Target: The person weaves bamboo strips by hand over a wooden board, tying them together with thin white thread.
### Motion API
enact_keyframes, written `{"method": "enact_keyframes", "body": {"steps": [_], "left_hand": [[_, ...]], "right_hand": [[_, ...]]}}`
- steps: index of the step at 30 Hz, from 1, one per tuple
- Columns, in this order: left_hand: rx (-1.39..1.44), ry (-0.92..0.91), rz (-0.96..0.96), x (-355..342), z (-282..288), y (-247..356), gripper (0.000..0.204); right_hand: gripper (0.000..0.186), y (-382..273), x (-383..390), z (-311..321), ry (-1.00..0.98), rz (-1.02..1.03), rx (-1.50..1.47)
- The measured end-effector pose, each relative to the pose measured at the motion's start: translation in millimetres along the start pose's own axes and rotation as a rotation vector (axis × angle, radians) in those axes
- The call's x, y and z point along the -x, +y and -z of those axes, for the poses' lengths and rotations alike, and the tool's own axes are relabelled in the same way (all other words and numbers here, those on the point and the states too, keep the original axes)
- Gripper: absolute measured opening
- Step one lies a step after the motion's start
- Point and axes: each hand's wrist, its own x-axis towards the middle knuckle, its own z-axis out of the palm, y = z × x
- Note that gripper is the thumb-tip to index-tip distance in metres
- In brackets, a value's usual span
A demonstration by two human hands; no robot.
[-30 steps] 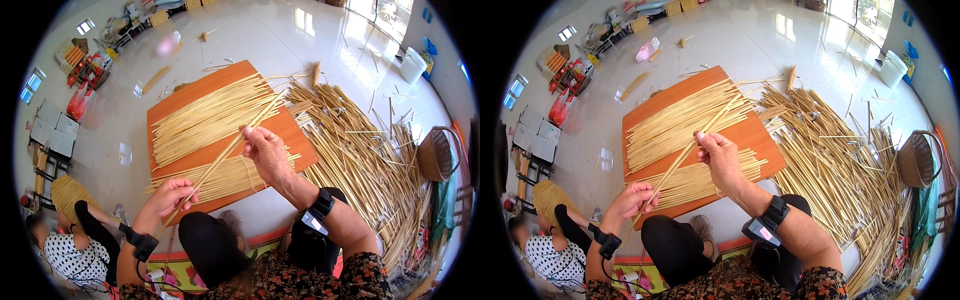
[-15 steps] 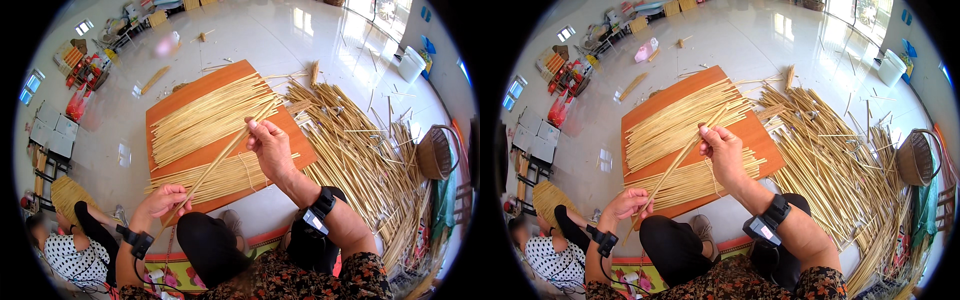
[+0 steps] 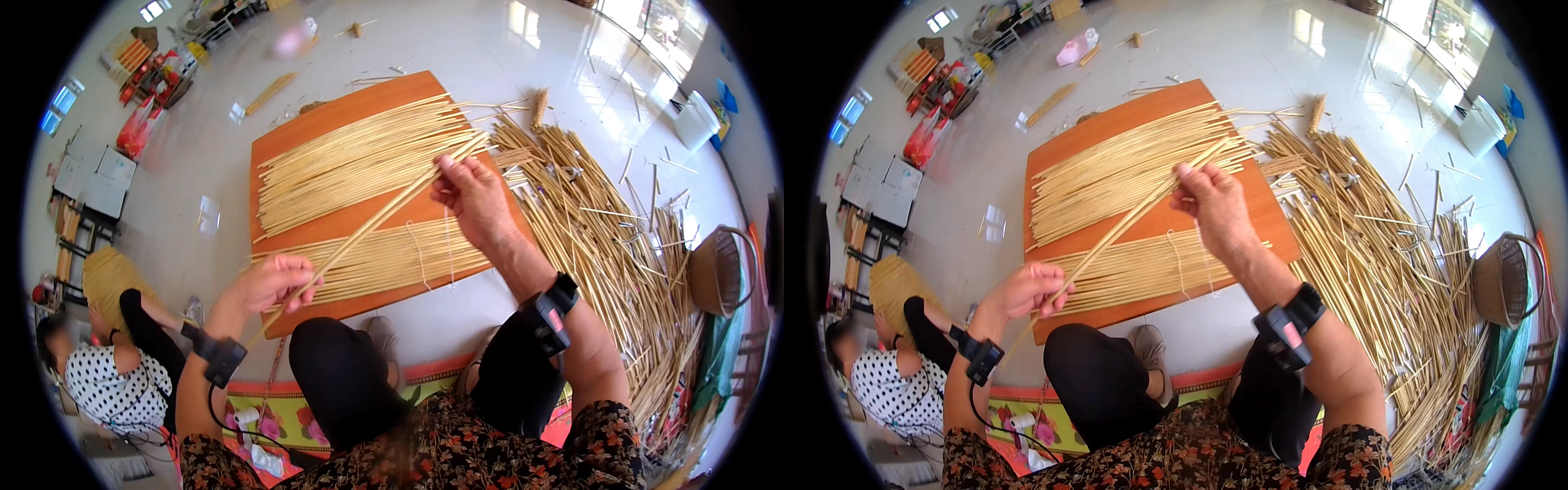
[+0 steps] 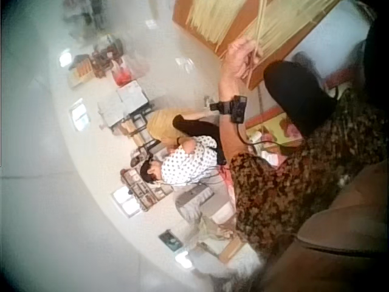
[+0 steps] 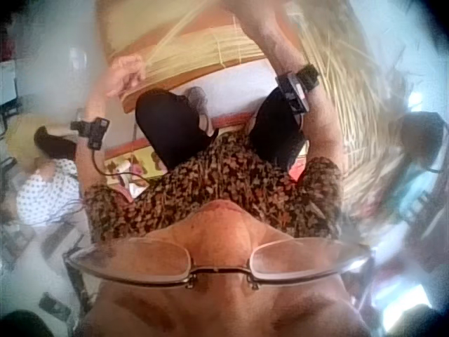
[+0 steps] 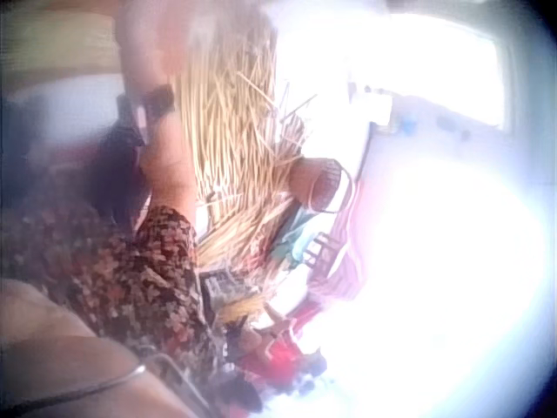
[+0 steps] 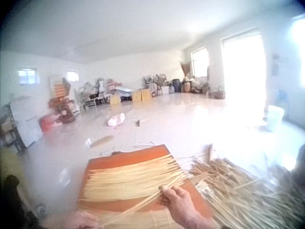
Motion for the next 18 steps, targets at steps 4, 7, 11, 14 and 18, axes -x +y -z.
{"method": "enact_keyframes", "body": {"steps": [4,7,11,14,18], "left_hand": [[-0.35,0.333,-0.339,-32,-12,11,0.023],[-0.402,0.305,-0.453,-36,-31,27,0.026],[-0.174,0.179,-0.433,-59,-69,28,0.031],[0.413,0.157,-0.296,-96,-85,15,0.034],[0.762,0.266,-0.368,-127,-63,6,0.031]], "right_hand": [[0.01,8,-21,28,0.194,0.088,-0.109],[0.01,13,-33,44,0.258,0.145,-0.176],[0.009,17,-37,60,0.354,0.151,-0.217],[0.01,27,-33,73,0.343,0.127,-0.238],[0.01,28,-23,88,0.303,0.091,-0.182]]}}
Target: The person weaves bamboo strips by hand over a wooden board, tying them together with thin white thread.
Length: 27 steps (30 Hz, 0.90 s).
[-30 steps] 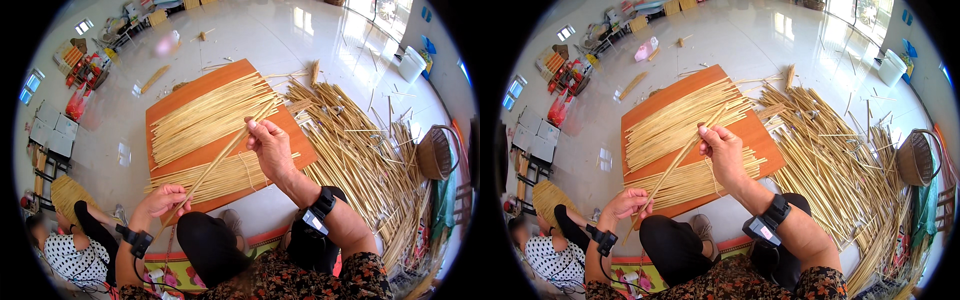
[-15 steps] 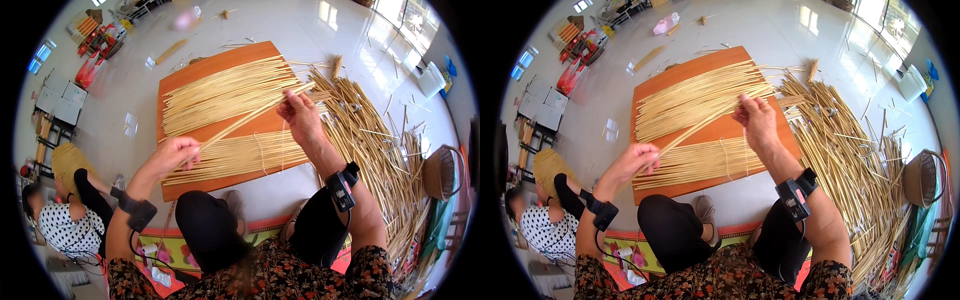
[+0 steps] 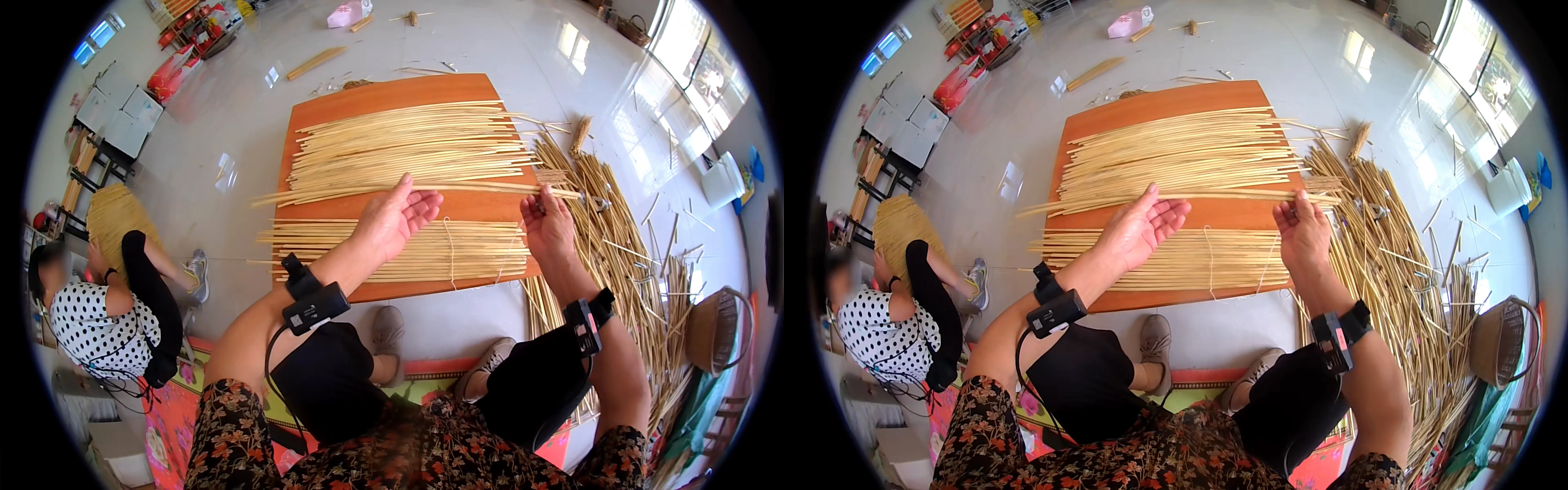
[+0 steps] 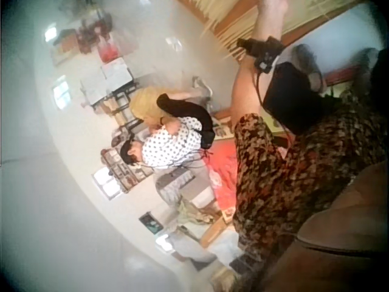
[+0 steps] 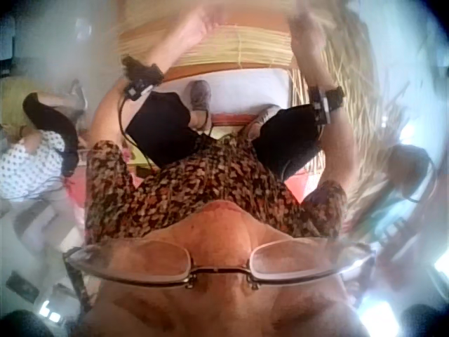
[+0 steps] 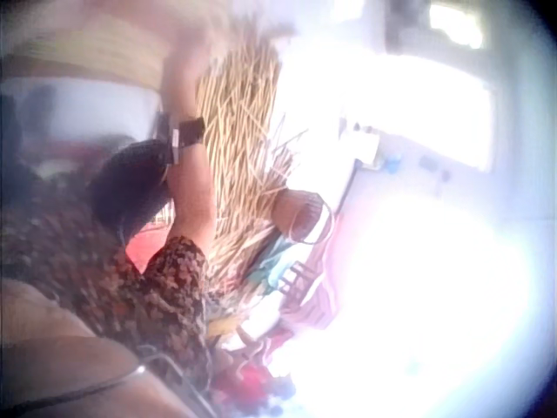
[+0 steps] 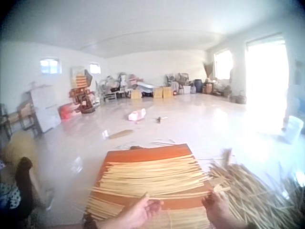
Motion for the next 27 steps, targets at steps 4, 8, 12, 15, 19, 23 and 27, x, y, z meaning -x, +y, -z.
{"method": "enact_keyframes", "body": {"steps": [4,8,12,15,19,23,27], "left_hand": [[0.058,-0.015,-0.1,-3,22,-9,0.022],[-0.019,-0.038,-0.135,-1,19,-10,0.022],[-0.085,-0.043,-0.177,-1,10,-6,0.021],[-0.125,-0.05,-0.216,-5,11,-2,0.022],[-0.153,-0.051,-0.255,-14,14,-2,0.023],[-0.138,-0.011,-0.265,-14,20,0,0.024],[-0.138,-0.01,-0.282,-18,20,-2,0.024]], "right_hand": [[0.012,-2,-9,25,0.0,0.023,0.064],[0.014,1,-14,32,0.056,-0.026,0.079],[0.015,-2,-26,33,0.08,-0.047,0.086],[0.016,0,-31,32,0.079,-0.069,0.081],[0.013,-3,-38,30,0.026,-0.084,0.043],[0.012,5,-40,21,-0.032,-0.126,0.013],[0.01,8,-45,25,-0.004,-0.102,0.046]]}}
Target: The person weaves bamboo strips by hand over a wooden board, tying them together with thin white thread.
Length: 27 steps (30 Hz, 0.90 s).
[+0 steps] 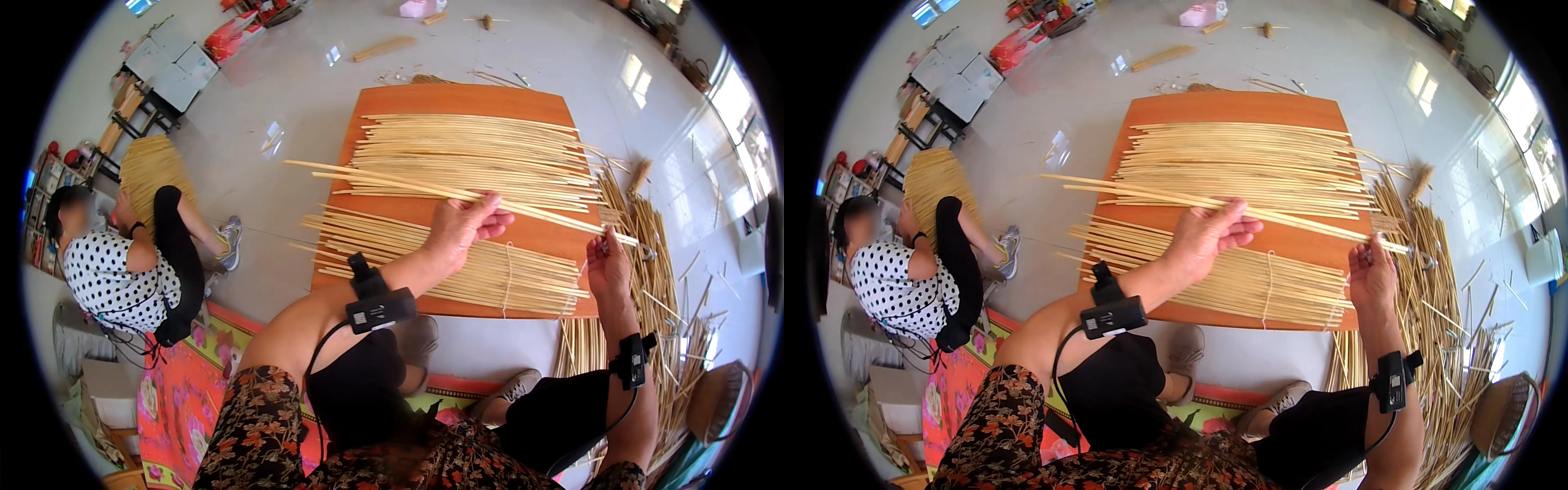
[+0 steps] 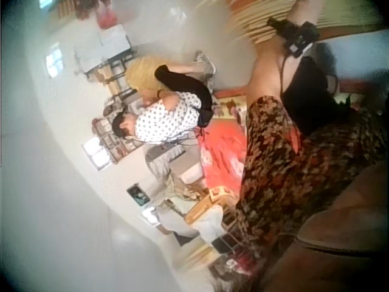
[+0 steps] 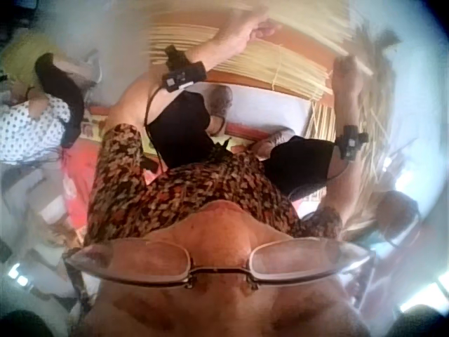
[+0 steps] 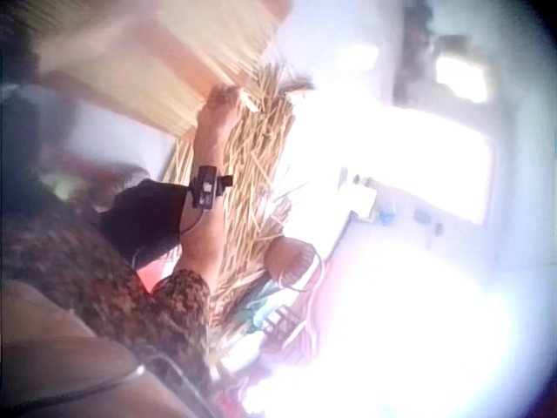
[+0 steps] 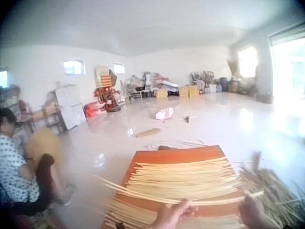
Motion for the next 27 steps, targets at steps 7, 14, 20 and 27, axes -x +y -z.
{"method": "enact_keyframes", "body": {"steps": [7,14,20,27], "left_hand": [[0.027,0.018,-0.001,2,-2,8,0.024],[0.034,0.007,-0.018,2,-9,12,0.025],[0.033,-0.01,-0.039,-9,6,15,0.023],[-0.045,0.067,-0.05,-6,6,24,0.021]], "right_hand": [[0.013,-1,5,-14,0.028,-0.009,0.099],[0.014,-6,6,-8,0.013,0.01,0.127],[0.01,0,2,-16,-0.071,0.03,0.094],[0.013,-1,23,-45,-0.021,0.051,-0.005]]}}
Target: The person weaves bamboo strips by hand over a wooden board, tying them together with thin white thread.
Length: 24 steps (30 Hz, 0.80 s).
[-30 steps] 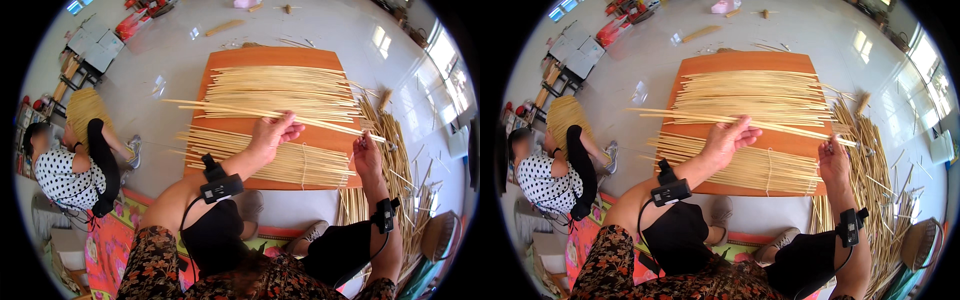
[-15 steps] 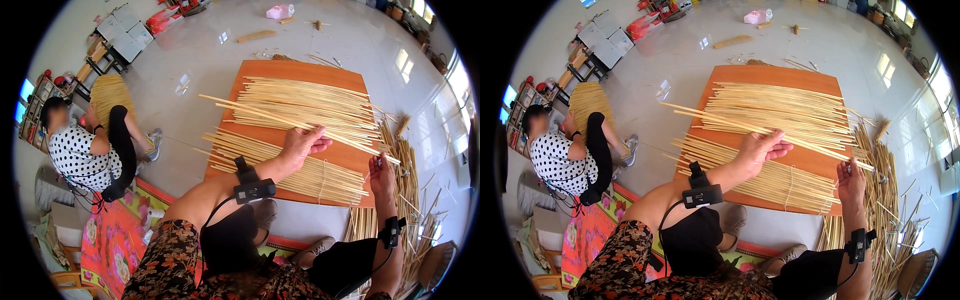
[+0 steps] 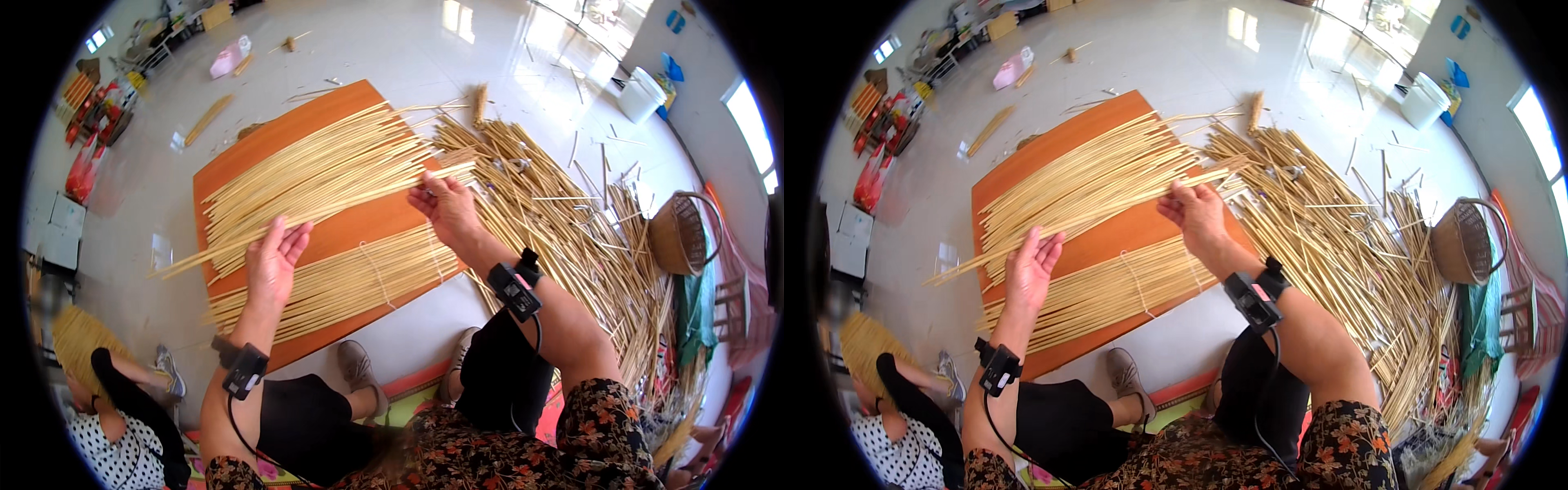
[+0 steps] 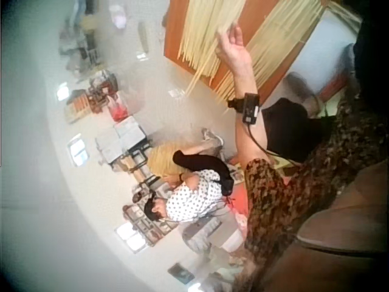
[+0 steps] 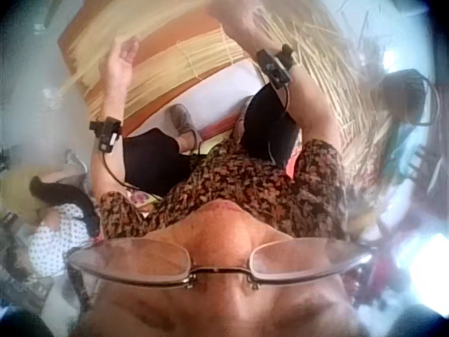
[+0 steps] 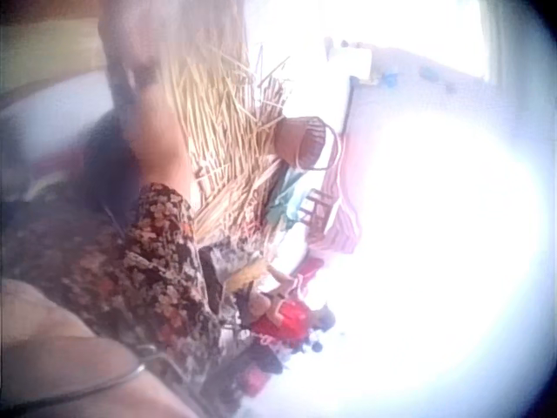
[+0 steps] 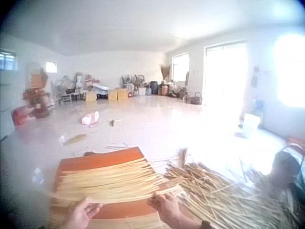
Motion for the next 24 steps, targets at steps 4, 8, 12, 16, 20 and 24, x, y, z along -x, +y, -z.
{"method": "enact_keyframes", "body": {"steps": [4,8,12,16,20,24], "left_hand": [[-0.021,0.018,0.041,0,-5,-2,0.017],[-0.014,0.028,0.061,-1,-1,-3,0.017],[-0.013,0.025,0.077,-2,0,-3,0.02],[-0.004,0.014,0.081,0,-1,-3,0.021],[-0.015,0.009,0.066,3,-9,-3,0.026],[0.013,0.03,0.061,5,-8,-3,0.026]], "right_hand": [[0.013,-8,6,1,0.019,-0.014,0.008],[0.013,-9,10,-2,0.024,0.003,0.005],[0.014,-9,9,-1,0.013,0.011,-0.008],[0.012,-8,7,0,0.027,0.03,-0.031],[0.016,-12,9,0,0.068,0.058,0.006],[0.016,-10,9,-3,0.058,0.036,0.015]]}}
